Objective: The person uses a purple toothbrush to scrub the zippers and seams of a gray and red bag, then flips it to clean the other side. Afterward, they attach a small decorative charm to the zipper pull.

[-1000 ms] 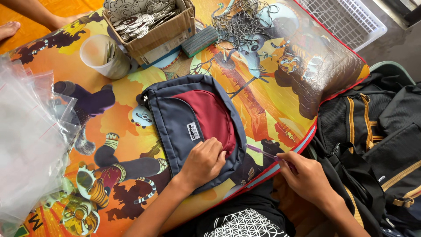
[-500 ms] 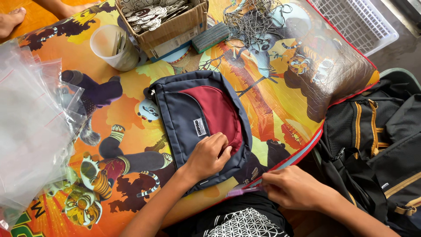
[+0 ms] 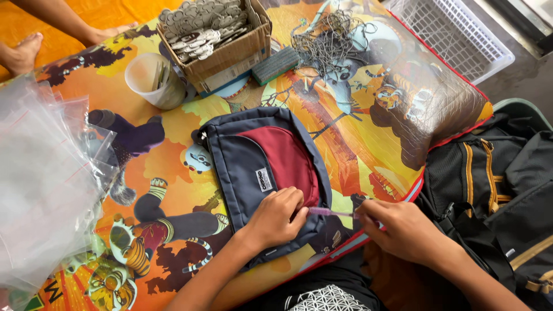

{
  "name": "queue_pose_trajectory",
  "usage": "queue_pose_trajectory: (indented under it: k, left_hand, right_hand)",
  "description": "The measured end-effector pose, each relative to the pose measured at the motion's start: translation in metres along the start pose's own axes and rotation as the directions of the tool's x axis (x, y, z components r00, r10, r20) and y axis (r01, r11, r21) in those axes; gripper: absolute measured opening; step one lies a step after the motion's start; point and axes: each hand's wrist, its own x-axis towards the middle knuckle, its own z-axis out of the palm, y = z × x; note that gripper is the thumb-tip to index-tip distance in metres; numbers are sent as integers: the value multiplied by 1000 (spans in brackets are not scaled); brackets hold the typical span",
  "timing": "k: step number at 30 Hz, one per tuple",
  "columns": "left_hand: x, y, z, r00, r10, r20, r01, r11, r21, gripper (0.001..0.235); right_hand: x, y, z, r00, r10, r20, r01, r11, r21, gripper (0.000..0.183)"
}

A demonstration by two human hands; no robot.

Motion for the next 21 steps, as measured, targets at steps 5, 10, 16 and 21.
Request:
queue_pose_trajectory:
  k: [5, 10, 16, 21]
  left_hand:
    - [21, -15, -32, 1000, 9, 18, -11, 997, 82, 18]
    - [39, -62, -36, 925, 189, -330, 59, 787, 615, 37]
    - [36, -76, -21, 962, 4, -272, 141, 848, 511, 64]
    - [35, -75, -21, 961, -12, -275, 156, 848, 507, 64]
  right_hand:
    - [20, 22, 0, 981, 187, -43, -190, 979, -79, 17]
    - [50, 39, 5, 955, 220, -199, -237, 969, -66, 23]
    - [104, 43, 11, 944, 301, -138, -313, 947, -74, 13]
    - [164, 56, 34, 946, 269, -182, -299, 940, -166, 18]
